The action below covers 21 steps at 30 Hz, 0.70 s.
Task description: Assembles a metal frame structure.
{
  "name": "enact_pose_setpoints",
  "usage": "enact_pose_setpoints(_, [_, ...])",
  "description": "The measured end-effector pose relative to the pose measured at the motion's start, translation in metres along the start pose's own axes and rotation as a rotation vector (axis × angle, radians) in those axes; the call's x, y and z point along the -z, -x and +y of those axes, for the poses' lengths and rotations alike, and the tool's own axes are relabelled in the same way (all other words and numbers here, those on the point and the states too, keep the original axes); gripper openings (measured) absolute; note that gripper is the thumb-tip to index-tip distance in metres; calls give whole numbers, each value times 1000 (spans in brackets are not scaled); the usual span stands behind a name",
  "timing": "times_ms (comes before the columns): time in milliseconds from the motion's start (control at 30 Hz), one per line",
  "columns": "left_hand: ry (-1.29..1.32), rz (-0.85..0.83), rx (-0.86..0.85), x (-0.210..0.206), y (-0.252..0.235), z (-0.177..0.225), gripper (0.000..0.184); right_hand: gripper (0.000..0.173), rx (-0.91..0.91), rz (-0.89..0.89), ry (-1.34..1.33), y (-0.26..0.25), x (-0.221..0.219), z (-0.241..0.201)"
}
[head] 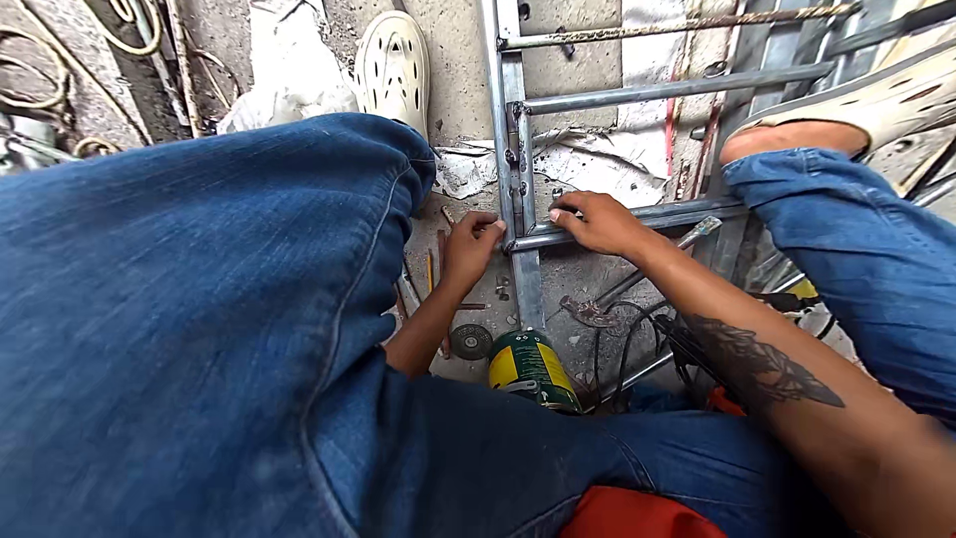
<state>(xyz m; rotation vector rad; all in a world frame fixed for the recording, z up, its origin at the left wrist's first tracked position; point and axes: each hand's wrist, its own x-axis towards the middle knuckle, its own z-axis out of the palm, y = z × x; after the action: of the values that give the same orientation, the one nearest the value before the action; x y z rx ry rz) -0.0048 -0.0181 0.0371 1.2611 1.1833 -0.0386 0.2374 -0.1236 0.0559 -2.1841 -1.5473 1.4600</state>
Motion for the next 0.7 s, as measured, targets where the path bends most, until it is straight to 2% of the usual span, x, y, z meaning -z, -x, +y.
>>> enact_pose_setpoints(200, [-66,25,11,-18,-6,13,30,26,-75,-10,54,-9,-16,-24])
enact_pose_setpoints(333, [-34,36,35,-20,-10,12,31,27,-80,-23,53,-7,-16,-26])
enact_pose_setpoints(500, [18,22,35,-17,-12,11,31,28,-94,73,-31,2,-16,-31])
enact_pose_setpoints(700, [-24,15,54,-15,-16,13,33,27,-64,54,-47,3,-13,-24])
